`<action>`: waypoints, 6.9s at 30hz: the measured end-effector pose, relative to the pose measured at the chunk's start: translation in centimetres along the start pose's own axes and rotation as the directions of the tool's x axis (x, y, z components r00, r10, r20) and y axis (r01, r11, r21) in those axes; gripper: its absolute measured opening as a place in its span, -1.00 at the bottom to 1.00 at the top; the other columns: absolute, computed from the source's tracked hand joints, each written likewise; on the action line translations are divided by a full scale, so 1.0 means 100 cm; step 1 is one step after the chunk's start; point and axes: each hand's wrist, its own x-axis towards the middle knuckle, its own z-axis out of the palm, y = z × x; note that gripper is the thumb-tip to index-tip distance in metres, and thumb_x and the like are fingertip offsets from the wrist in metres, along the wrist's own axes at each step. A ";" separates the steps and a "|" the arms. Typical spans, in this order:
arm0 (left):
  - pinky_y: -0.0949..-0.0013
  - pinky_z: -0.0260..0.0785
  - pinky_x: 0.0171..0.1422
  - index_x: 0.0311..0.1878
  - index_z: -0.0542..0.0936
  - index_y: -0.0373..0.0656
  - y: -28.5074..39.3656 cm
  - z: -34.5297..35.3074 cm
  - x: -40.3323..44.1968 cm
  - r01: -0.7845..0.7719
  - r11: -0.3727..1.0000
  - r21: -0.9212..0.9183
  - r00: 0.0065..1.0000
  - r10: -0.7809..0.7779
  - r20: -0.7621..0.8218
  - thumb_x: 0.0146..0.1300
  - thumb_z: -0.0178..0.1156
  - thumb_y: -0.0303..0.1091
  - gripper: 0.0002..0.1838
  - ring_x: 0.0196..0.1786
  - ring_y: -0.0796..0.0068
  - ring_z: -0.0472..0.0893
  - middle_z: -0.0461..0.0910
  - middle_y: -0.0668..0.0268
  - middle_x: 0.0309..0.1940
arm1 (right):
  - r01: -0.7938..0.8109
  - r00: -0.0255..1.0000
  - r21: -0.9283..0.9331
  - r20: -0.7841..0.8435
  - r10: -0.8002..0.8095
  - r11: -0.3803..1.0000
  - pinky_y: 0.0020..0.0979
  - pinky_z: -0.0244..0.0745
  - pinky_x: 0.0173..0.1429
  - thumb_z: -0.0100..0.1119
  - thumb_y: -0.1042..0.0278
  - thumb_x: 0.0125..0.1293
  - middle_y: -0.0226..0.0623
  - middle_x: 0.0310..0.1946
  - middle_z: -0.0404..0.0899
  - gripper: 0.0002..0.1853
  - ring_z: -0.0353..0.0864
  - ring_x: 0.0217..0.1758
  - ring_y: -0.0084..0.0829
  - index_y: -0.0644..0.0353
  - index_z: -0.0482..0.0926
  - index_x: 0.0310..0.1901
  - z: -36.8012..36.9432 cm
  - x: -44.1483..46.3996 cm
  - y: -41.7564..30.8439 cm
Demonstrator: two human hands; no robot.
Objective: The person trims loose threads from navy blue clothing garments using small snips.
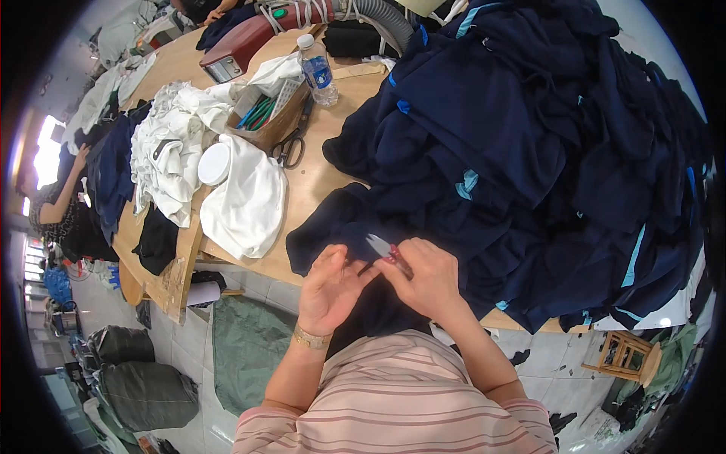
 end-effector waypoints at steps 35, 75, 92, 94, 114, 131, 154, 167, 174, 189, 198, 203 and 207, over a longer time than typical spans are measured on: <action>0.32 0.52 0.17 0.23 0.35 -0.35 -0.022 -0.002 0.011 -0.184 0.704 0.686 0.966 0.257 -0.005 0.19 -0.04 -0.75 -0.52 -0.09 0.52 0.63 0.59 0.17 -0.08 | -0.330 0.943 0.562 0.154 0.296 0.758 -0.67 0.14 -0.46 0.34 0.52 0.18 -0.63 -0.55 0.44 -0.75 0.24 -0.52 -0.80 0.26 0.64 -0.08 -0.005 0.009 -0.007; 0.27 0.51 0.07 -0.07 0.47 -0.13 -0.005 -0.001 0.011 -0.009 0.957 0.292 0.980 0.066 -0.186 0.43 0.07 -0.32 -0.87 -0.09 0.37 0.62 0.57 0.33 -0.18 | 0.030 0.979 -0.161 0.202 0.003 0.986 -0.35 0.30 -0.60 0.31 0.04 0.18 -0.29 -0.68 0.51 -0.64 0.51 -0.69 -0.25 0.14 0.49 -0.53 -0.010 0.010 -0.011; 0.21 0.47 0.09 -0.07 0.41 -0.09 -0.002 -0.008 0.004 -0.066 0.983 0.169 0.998 0.067 0.005 0.44 0.03 -0.39 -0.93 -0.04 0.38 0.61 0.58 0.29 -0.16 | 0.133 0.985 -0.144 0.126 -0.115 0.981 -0.45 0.24 -0.59 0.29 -0.07 0.17 -0.39 -0.71 0.44 -0.58 0.50 -0.71 -0.42 0.08 0.44 -0.56 -0.007 0.007 -0.011; 0.22 0.48 0.08 -0.08 0.41 -0.10 -0.003 -0.009 0.003 -0.074 0.984 0.164 0.997 0.072 0.017 0.44 0.03 -0.40 -0.93 -0.04 0.37 0.62 0.59 0.27 -0.16 | 0.135 0.986 -0.146 0.120 -0.118 0.980 -0.44 0.24 -0.58 0.28 -0.07 0.17 -0.39 -0.71 0.45 -0.58 0.50 -0.71 -0.42 0.08 0.44 -0.57 -0.005 0.007 -0.013; 0.13 0.41 0.23 -0.09 0.39 -0.07 -0.004 -0.012 0.002 -0.085 0.975 0.203 0.991 0.062 0.119 0.43 0.04 -0.39 -0.93 0.13 0.25 0.57 0.56 0.18 -0.01 | 0.120 0.988 -0.181 0.122 -0.098 0.976 -0.43 0.23 -0.57 0.32 0.00 0.14 -0.39 -0.71 0.42 -0.63 0.47 -0.71 -0.41 0.09 0.45 -0.54 -0.012 0.004 -0.014; -0.12 0.23 0.36 0.50 -0.07 0.19 -0.016 0.006 0.009 -0.074 0.977 0.202 0.992 0.053 0.111 0.46 -0.06 -0.05 -0.35 0.21 0.08 0.50 0.62 0.39 0.00 | -0.304 0.948 0.504 0.071 0.312 0.808 -0.48 0.42 -0.49 0.33 0.40 0.16 -0.31 -0.56 0.59 -0.75 0.60 -0.57 -0.46 0.19 0.58 -0.12 -0.010 0.002 -0.007; 0.65 0.48 -0.22 0.52 -0.13 -0.15 -0.031 0.023 0.020 -0.255 0.637 0.728 0.940 0.339 0.033 0.23 0.17 -0.68 -0.09 -0.35 0.73 0.58 0.58 0.28 -0.22 | 0.280 0.953 0.146 -0.160 -0.257 0.949 -0.36 0.52 -0.25 0.25 0.74 -0.23 -0.24 -0.50 0.53 -0.54 0.60 -0.27 -0.22 0.38 0.61 -0.13 0.000 -0.001 0.018; 0.55 0.54 -0.15 0.47 -0.01 -0.11 -0.022 0.017 0.021 -0.207 0.443 0.872 0.926 0.377 0.029 0.21 0.20 -0.70 -0.16 -0.30 0.66 0.61 0.59 0.29 -0.37 | 0.390 0.919 0.015 -0.077 -0.387 0.921 -0.37 0.53 -0.34 0.26 0.68 -0.24 -0.21 -0.53 0.48 -0.64 0.57 -0.34 -0.19 0.43 0.56 -0.25 -0.006 0.012 0.013; 0.47 0.52 -0.04 0.37 0.08 -0.13 -0.020 0.005 0.026 -0.224 0.579 0.784 0.930 0.369 -0.007 0.26 0.14 -0.67 -0.33 -0.26 0.59 0.59 0.57 0.26 -0.34 | -0.264 0.948 0.539 -0.010 0.319 0.800 -0.73 0.23 -0.45 0.20 0.61 0.23 -0.59 -0.61 0.48 -0.89 0.25 -0.59 -0.87 0.37 0.61 -0.21 0.004 -0.003 0.013; 0.55 0.47 -0.12 0.17 0.26 -0.19 -0.024 0.003 0.027 -0.236 0.542 0.807 0.927 0.375 0.019 0.22 0.18 -0.69 -0.50 -0.27 0.62 0.60 0.58 0.25 -0.34 | -0.344 0.929 0.540 0.079 0.361 0.768 -0.58 0.38 -0.32 0.12 0.47 0.37 -0.36 -0.44 0.58 -0.90 0.52 -0.42 -0.62 0.30 0.56 -0.18 0.001 0.010 -0.001; 0.45 0.56 -0.08 0.15 0.22 -0.17 -0.023 0.004 0.028 -0.216 0.677 0.703 0.928 0.367 -0.069 0.18 0.17 -0.73 -0.48 -0.25 0.53 0.64 0.59 0.21 -0.33 | -0.295 0.949 0.391 0.015 0.315 0.872 -0.56 0.41 -0.32 0.19 0.60 0.24 -0.27 -0.46 0.58 -0.84 0.56 -0.41 -0.62 0.33 0.59 -0.13 -0.002 0.007 -0.009; 0.42 0.60 -0.13 0.10 0.22 -0.16 -0.022 0.007 0.027 -0.231 0.629 0.742 0.925 0.379 -0.034 0.19 0.17 -0.72 -0.51 -0.27 0.55 0.63 0.58 0.23 -0.34 | 0.102 0.990 0.161 -0.115 -0.084 0.982 -0.41 0.47 -0.34 0.21 0.70 0.07 -0.16 -0.46 0.55 -0.75 0.58 -0.41 -0.25 0.36 0.56 -0.16 0.004 0.012 0.003; 0.41 0.65 -0.20 0.08 0.23 -0.15 -0.021 0.004 0.027 -0.207 0.698 0.685 0.923 0.372 -0.099 0.19 0.18 -0.72 -0.52 -0.28 0.57 0.63 0.57 0.26 -0.36 | -0.214 0.964 0.422 -0.056 0.261 0.881 -0.43 0.47 -0.34 0.21 0.71 0.08 -0.17 -0.44 0.55 -0.74 0.59 -0.41 -0.26 0.36 0.55 -0.15 0.005 0.008 -0.002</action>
